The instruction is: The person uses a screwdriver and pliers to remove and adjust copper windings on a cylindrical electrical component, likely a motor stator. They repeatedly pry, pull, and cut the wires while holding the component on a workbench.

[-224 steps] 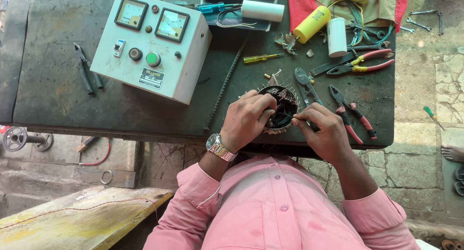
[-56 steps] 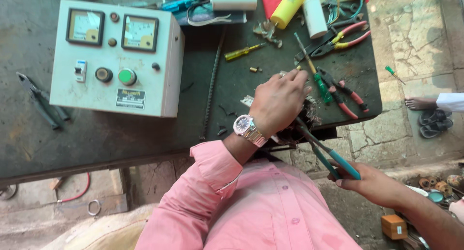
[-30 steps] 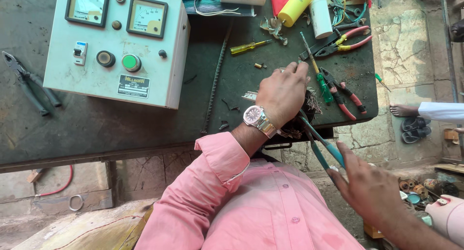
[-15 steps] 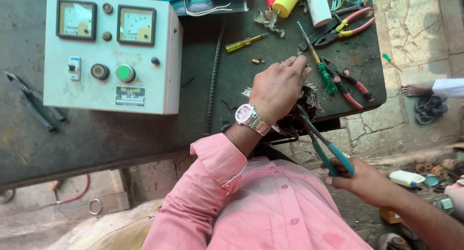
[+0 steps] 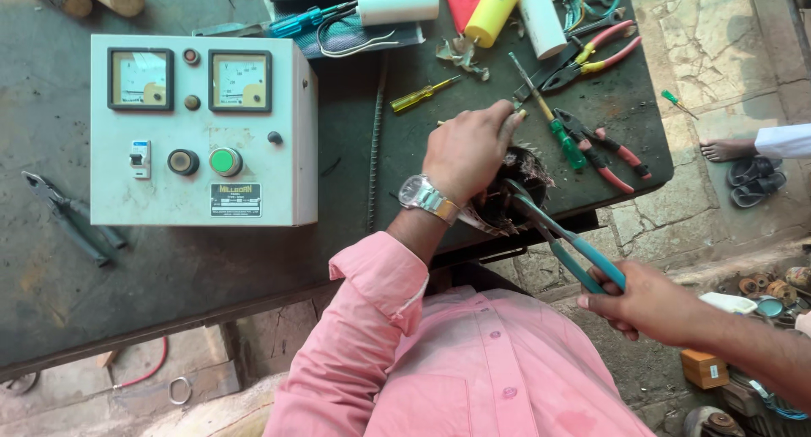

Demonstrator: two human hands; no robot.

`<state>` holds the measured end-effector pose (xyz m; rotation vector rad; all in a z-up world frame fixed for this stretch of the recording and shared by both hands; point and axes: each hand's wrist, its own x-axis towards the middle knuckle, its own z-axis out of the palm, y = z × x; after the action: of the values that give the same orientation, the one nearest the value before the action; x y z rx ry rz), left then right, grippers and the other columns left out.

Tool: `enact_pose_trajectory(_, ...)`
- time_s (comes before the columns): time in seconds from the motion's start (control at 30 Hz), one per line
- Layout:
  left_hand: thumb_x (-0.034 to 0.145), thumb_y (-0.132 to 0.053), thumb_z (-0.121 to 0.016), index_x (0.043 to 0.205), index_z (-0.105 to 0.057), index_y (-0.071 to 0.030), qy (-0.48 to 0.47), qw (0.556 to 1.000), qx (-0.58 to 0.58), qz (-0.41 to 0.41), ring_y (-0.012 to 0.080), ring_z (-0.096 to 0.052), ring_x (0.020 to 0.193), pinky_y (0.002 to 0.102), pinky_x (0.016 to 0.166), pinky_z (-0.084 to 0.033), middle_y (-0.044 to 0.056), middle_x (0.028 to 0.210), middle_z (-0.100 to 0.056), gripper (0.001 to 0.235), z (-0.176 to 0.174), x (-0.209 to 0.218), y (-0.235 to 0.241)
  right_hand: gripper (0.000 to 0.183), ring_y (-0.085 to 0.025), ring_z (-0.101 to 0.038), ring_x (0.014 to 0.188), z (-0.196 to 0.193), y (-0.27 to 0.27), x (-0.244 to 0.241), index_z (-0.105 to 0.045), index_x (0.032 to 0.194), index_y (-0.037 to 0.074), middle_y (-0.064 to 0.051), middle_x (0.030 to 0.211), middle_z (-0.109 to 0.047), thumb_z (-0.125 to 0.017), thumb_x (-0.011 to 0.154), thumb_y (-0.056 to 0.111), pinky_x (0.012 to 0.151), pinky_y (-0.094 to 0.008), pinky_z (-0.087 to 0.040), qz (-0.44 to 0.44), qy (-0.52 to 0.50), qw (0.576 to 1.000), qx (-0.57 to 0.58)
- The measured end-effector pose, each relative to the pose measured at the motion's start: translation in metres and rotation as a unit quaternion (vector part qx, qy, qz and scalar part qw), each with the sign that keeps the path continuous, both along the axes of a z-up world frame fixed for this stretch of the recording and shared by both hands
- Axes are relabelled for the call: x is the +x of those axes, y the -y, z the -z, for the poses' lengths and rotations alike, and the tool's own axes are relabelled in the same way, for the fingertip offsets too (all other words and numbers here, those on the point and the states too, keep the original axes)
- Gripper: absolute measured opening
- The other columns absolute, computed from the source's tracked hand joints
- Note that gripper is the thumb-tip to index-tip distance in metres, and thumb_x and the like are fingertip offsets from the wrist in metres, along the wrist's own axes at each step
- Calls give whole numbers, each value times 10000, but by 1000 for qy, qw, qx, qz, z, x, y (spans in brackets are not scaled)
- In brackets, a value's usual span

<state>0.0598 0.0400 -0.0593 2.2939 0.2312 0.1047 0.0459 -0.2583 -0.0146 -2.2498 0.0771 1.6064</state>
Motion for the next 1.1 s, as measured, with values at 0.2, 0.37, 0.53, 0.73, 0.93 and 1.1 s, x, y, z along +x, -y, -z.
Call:
enact_pose_trajectory(0.2,1032,-475,-457,1050,-661,-187,-13,1000,-6,5,394,-699,839,529,689,-534,124,859,-741,354,1,-1,1,444,-203,-479,415,5,2,-9,-579,761,5,-73,493,-506,-821,875,360,436,-396,-403,-22,24,999,-33)
enact_pose_trajectory(0.37,1017,-481,-475,1126,-689,-224,-8,1000,-9,-3,375,-712,849,513,684,-543,126,874,-751,352,-2,-3,-8,403,-192,-541,535,3,-7,-25,-641,705,30,-70,546,-575,-820,780,383,544,-403,-485,-75,134,988,10)
enact_pose_trajectory(0.53,1027,-472,-473,1143,-697,-228,3,1000,1,4,366,-719,887,506,717,-545,119,914,-763,351,1,0,-4,481,-223,-523,571,11,-10,-32,-635,713,-5,-124,566,-568,-792,825,436,587,-421,-483,-109,160,981,15)
enact_pose_trajectory(0.73,1028,-480,-454,1175,-693,-223,-24,1000,7,-9,377,-711,913,507,757,-544,127,935,-759,380,10,-2,-7,361,-224,-582,561,18,2,-24,-686,831,50,-109,571,-606,-808,833,389,590,-411,-495,-78,168,983,6)
enact_pose_trajectory(0.93,1022,-476,-466,1189,-712,-212,-23,999,-13,-32,390,-682,996,511,833,-532,155,1028,-749,397,24,3,-21,439,-175,-540,527,2,-3,-2,-592,1336,67,-61,933,-647,-716,919,126,424,-345,-445,115,86,958,247)
enact_pose_trajectory(1.1,1017,-471,-465,1190,-720,-203,-23,999,-14,-33,374,-689,1026,492,862,-537,140,1059,-757,408,32,6,-25,374,-122,-622,537,-29,-15,-8,-688,1286,45,-155,1043,-703,-625,918,66,469,-285,-532,180,225,883,370)
